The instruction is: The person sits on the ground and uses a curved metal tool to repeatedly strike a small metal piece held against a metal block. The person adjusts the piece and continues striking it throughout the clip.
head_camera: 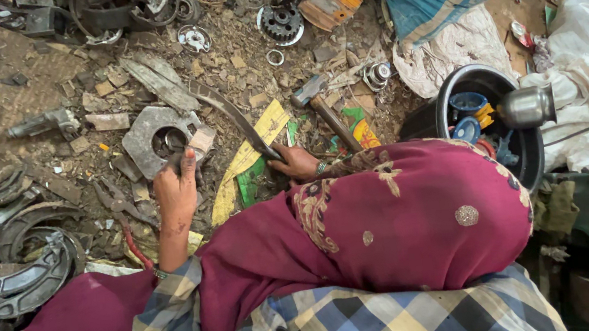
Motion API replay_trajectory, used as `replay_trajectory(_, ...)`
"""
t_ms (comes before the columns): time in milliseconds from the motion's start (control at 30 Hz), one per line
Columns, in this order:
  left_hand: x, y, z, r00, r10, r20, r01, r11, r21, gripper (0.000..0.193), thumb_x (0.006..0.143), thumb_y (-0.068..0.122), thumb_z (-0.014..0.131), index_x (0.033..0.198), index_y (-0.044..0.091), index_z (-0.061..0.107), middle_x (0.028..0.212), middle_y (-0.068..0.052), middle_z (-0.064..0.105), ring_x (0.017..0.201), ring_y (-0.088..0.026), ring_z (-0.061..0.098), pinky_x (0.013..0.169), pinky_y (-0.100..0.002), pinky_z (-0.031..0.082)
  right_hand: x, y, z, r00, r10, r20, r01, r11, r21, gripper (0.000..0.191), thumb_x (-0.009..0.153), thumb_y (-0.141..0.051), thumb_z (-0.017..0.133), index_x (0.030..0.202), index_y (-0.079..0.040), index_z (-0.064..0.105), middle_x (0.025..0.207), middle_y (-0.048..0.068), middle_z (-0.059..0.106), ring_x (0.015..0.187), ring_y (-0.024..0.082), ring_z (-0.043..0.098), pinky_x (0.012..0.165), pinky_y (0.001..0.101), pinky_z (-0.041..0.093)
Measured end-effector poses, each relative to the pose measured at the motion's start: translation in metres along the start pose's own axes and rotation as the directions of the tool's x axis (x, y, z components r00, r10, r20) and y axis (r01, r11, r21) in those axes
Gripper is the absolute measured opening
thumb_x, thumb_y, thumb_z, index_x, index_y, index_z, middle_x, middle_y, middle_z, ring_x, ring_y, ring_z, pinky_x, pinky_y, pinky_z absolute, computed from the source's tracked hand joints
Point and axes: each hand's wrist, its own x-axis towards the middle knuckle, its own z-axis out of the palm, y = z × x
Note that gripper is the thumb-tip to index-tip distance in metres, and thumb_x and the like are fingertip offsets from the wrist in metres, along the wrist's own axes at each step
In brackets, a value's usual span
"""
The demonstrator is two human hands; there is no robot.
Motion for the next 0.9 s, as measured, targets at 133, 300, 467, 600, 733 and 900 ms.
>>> replay_trajectory(133,-0.002,0.001,-0.002,1.000,0.003,0.004,-0.003,1.000,-0.001,0.069,0.106,0.063,0.047,0.092,-0.002,0.069,0.071,-0.023,0.063,0.070,-0.046,0.062,0.065,-0.051,0.047,-0.002,-0.003,0.000,0.990,-0.115,-0.077,0.111,0.992,-0.054,0.052,0.099,-0.040,0.065,0.134,-0.003,0.054,0.081,0.023,0.072,0.068,0.034,0.073,0.066,0.0465,0.058)
replay_trajectory(300,-0.004,0.002,-0.003,1.000,-0.013,-0.010,0.013,1.000,-0.012,0.068,0.105,0.062,0.049,0.091,-0.001,0.069,0.068,-0.022,0.062,0.067,-0.044,0.062,0.064,-0.050,0.046,-0.004,-0.004,0.003,0.998,-0.028,-0.060,0.027,0.999,-0.023,0.054,0.097,-0.041,0.064,0.135,-0.004,0.055,0.085,0.025,0.071,0.073,0.041,0.073,0.070,0.0487,0.058)
replay_trajectory(467,-0.005,0.001,-0.006,1.000,-0.004,-0.026,0.004,1.000,-0.021,0.068,0.105,0.062,0.050,0.089,-0.001,0.068,0.068,-0.023,0.060,0.065,-0.044,0.060,0.063,-0.050,0.045,-0.005,-0.004,0.005,0.986,-0.130,-0.109,0.122,0.990,-0.070,0.053,0.097,-0.041,0.066,0.133,-0.003,0.057,0.091,0.027,0.071,0.084,0.043,0.071,0.074,0.0498,0.056)
replay_trajectory(600,-0.007,0.002,-0.007,1.000,-0.025,-0.005,0.025,0.999,-0.033,0.068,0.105,0.062,0.050,0.087,-0.002,0.067,0.067,-0.022,0.060,0.064,-0.043,0.059,0.064,-0.049,0.045,-0.009,-0.014,0.001,0.993,-0.092,-0.067,0.089,0.995,-0.051,0.052,0.099,-0.044,0.062,0.131,-0.004,0.057,0.088,0.025,0.071,0.082,0.040,0.072,0.074,0.0488,0.056)
replay_trajectory(733,-0.010,0.005,-0.008,0.999,-0.045,0.019,0.046,0.994,-0.096,0.066,0.103,0.062,0.051,0.090,-0.001,0.067,0.066,-0.022,0.060,0.062,-0.043,0.059,0.062,-0.048,0.046,-0.014,-0.024,-0.001,0.994,-0.081,-0.078,0.083,0.996,0.024,0.048,0.105,-0.046,0.054,0.128,-0.005,0.060,0.086,0.024,0.070,0.082,0.037,0.073,0.074,0.0478,0.056)
replay_trajectory(900,-0.013,-0.001,-0.013,0.996,-0.001,0.089,0.009,0.996,-0.093,0.060,0.107,0.056,0.049,0.098,-0.001,0.065,0.071,-0.023,0.060,0.070,-0.047,0.059,0.063,-0.048,0.046,-0.009,-0.019,0.004,0.991,-0.118,-0.062,0.112,0.990,-0.081,0.049,0.102,-0.044,0.056,0.132,-0.005,0.054,0.088,0.027,0.070,0.082,0.044,0.069,0.071,0.0520,0.054)
